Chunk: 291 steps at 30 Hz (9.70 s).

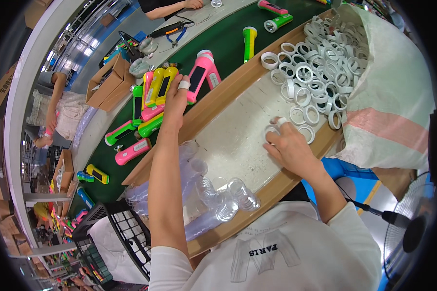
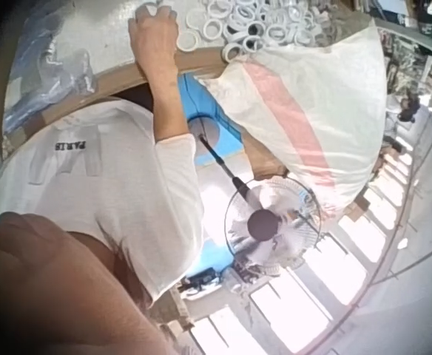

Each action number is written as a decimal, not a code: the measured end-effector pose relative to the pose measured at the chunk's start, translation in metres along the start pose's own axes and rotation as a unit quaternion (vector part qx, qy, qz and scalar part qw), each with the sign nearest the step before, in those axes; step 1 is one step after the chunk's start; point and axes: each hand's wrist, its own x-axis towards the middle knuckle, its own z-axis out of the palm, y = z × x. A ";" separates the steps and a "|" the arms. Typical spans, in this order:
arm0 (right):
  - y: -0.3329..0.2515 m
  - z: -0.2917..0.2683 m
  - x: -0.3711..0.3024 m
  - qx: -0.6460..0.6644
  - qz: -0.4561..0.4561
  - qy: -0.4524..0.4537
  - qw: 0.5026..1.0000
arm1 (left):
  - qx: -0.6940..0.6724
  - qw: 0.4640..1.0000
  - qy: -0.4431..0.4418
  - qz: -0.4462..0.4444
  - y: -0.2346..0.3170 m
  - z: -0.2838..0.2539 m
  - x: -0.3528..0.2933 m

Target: Assembling plastic flashlight components on a factory line.

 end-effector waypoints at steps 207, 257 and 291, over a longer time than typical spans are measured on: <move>0.022 0.001 -0.006 0.170 0.112 0.106 0.973 | -0.056 0.989 -0.068 -0.115 -0.009 0.001 -0.116; -0.004 0.062 0.091 0.837 0.231 -0.125 0.479 | 0.605 0.720 -0.157 0.300 -0.035 -0.022 -0.131; 0.000 0.047 0.098 0.875 0.276 -0.142 0.372 | 0.591 0.804 -0.056 -0.028 -0.042 -0.027 0.145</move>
